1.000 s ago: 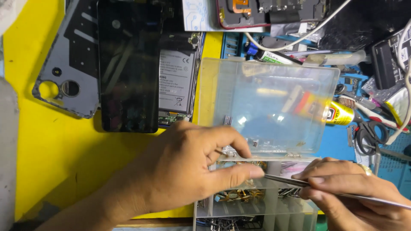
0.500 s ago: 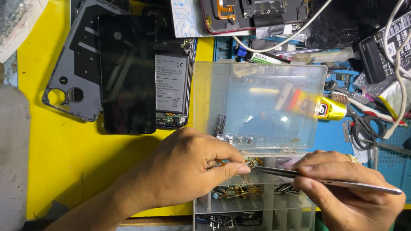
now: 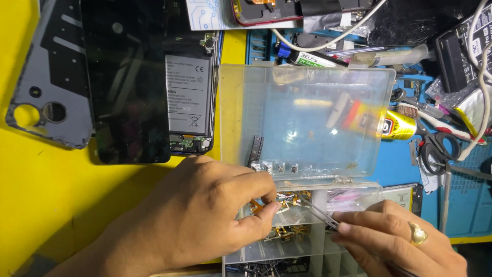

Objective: Assembling internal components and battery into a mobile phone chassis using tweezers.

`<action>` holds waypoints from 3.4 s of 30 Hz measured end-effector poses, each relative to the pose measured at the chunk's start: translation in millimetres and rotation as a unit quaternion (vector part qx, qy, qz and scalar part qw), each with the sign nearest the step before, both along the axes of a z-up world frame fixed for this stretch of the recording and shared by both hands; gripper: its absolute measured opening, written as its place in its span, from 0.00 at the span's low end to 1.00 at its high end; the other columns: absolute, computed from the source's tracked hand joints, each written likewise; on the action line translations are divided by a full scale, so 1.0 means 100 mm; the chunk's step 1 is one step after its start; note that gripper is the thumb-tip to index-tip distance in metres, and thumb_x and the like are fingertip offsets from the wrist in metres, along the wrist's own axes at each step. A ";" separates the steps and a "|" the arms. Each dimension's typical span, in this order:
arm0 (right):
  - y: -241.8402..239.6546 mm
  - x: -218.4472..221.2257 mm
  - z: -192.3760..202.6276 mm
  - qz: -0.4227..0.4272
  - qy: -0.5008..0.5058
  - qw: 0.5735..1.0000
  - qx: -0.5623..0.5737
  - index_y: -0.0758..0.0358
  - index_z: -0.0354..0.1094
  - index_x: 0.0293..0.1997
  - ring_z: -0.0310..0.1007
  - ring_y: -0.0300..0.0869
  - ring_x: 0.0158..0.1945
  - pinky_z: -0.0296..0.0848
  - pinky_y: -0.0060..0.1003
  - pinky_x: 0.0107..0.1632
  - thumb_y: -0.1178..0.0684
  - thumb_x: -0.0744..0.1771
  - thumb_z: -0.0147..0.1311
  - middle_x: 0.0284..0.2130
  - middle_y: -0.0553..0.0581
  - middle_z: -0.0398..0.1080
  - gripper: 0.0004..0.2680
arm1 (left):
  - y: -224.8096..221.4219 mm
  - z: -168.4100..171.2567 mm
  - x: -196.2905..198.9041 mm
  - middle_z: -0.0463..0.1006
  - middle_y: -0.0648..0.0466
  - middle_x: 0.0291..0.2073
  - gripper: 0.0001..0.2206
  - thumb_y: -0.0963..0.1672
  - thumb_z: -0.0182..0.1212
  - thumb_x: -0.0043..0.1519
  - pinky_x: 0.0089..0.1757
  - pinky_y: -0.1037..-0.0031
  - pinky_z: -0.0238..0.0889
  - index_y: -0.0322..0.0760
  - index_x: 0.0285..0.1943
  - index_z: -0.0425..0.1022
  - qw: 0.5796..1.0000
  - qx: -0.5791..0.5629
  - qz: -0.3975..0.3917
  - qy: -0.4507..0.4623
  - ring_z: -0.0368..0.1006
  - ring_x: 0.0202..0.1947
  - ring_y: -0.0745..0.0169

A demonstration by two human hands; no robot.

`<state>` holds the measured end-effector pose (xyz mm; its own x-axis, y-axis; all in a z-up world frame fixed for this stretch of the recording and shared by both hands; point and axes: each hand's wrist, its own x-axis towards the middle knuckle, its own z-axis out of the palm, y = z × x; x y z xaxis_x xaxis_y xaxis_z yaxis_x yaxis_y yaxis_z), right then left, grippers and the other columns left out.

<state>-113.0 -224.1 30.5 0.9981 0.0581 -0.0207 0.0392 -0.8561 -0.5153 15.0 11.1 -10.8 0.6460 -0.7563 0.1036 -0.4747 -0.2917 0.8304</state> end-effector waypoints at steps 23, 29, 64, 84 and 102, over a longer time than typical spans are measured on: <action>-0.30 0.02 -0.04 0.059 0.003 0.998 0.008 0.55 0.77 0.43 0.79 0.38 0.29 0.78 0.32 0.36 0.54 0.61 0.59 0.41 0.52 0.82 0.09 | 0.11 -0.08 0.21 0.67 0.51 0.19 0.11 0.46 0.57 0.53 0.19 0.79 0.44 0.31 0.27 0.70 0.688 -0.265 0.107 0.667 0.55 0.17 0.67; -0.52 -0.10 -0.03 0.100 0.056 0.993 0.009 0.50 0.75 0.50 0.86 0.35 0.39 0.82 0.31 0.40 0.50 0.61 0.60 0.49 0.48 0.81 0.13 | 0.07 -0.07 0.21 0.62 0.51 0.18 0.10 0.43 0.55 0.56 0.20 0.75 0.42 0.28 0.27 0.69 0.636 -0.349 0.068 0.685 0.49 0.15 0.68; -0.19 0.09 -0.19 0.073 0.020 0.994 0.074 0.50 0.73 0.40 0.79 0.35 0.27 0.76 0.32 0.35 0.52 0.61 0.64 0.38 0.45 0.85 0.08 | 0.07 -0.07 0.20 0.67 0.53 0.20 0.13 0.44 0.60 0.60 0.20 0.79 0.39 0.30 0.25 0.70 0.686 -0.283 0.109 0.661 0.49 0.17 0.72; -0.66 -0.06 -0.53 0.230 -0.015 0.969 0.092 0.53 0.69 0.51 0.86 0.32 0.36 0.82 0.26 0.38 0.49 0.61 0.70 0.52 0.51 0.80 0.17 | 0.07 -0.06 0.21 0.68 0.55 0.22 0.11 0.45 0.59 0.61 0.21 0.81 0.39 0.34 0.27 0.69 0.701 -0.271 0.096 0.653 0.51 0.18 0.74; -0.40 -0.01 -0.34 0.157 0.049 0.985 0.051 0.49 0.71 0.53 0.82 0.35 0.35 0.78 0.32 0.40 0.50 0.62 0.63 0.52 0.48 0.81 0.15 | 0.10 -0.01 0.24 0.71 0.55 0.22 0.11 0.46 0.60 0.60 0.21 0.81 0.39 0.35 0.27 0.70 0.717 -0.252 0.098 0.643 0.52 0.18 0.76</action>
